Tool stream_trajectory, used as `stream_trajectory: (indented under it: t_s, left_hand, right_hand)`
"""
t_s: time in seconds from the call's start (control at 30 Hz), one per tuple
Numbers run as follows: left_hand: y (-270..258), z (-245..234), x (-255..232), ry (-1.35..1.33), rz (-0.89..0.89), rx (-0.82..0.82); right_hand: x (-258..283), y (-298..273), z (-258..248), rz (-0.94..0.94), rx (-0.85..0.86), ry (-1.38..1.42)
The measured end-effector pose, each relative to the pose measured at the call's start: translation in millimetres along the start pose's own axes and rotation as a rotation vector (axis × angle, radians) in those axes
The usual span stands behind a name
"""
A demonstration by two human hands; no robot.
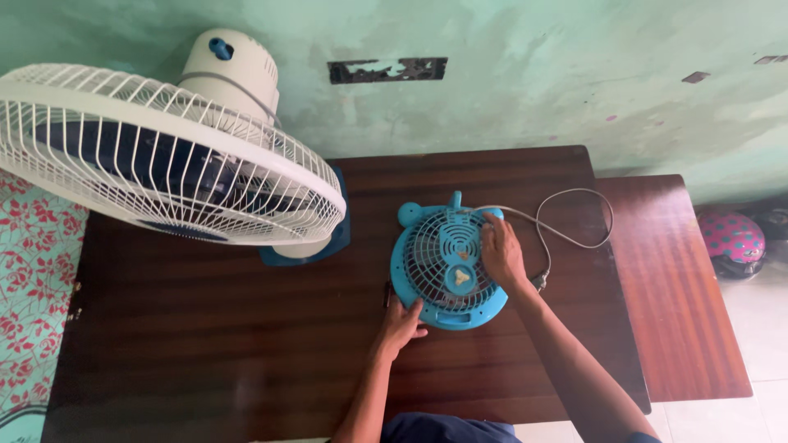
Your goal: The person uses a screwdriver to loosen and remove screws from the front grille of a small blue electric fan. They rotate the fan to access different screws and continue unscrewing them throughout the clip.
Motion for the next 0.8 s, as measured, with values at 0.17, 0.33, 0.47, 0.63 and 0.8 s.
stream_trajectory:
  t_s: [0.17, 0.33, 0.47, 0.63, 0.8]
  left_hand:
    - [21, -28, 14, 0.223, -0.012, 0.065]
    - [3, -47, -11, 0.727, 0.422, -0.584]
    - [-7, -44, -43, 0.882, 0.274, -0.645]
    - [-13, -57, -87, 1.248, 0.547, -0.65]
    - [2, -73, -95, 1.509, 0.568, -0.502]
  right_hand:
    - [6, -3, -4, -0.014, -0.058, 0.051]
    - [12, 0, -4, -0.08, -0.092, 0.029]
    - [13, -2, -7, -0.046, -0.081, 0.021]
    - [16, -1, -8, 0.034, -0.035, 0.06]
    - [10, -2, -5, 0.191, 0.011, 0.047]
Point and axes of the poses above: each hand's wrist, its own y-axis towards the middle knuckle, its own z-axis out of the palm, x = y × z, the point moved 3 cm from there along y, towards the middle knuckle, and after that the axes turned 4 degrees about z, right-handed, at the moved point
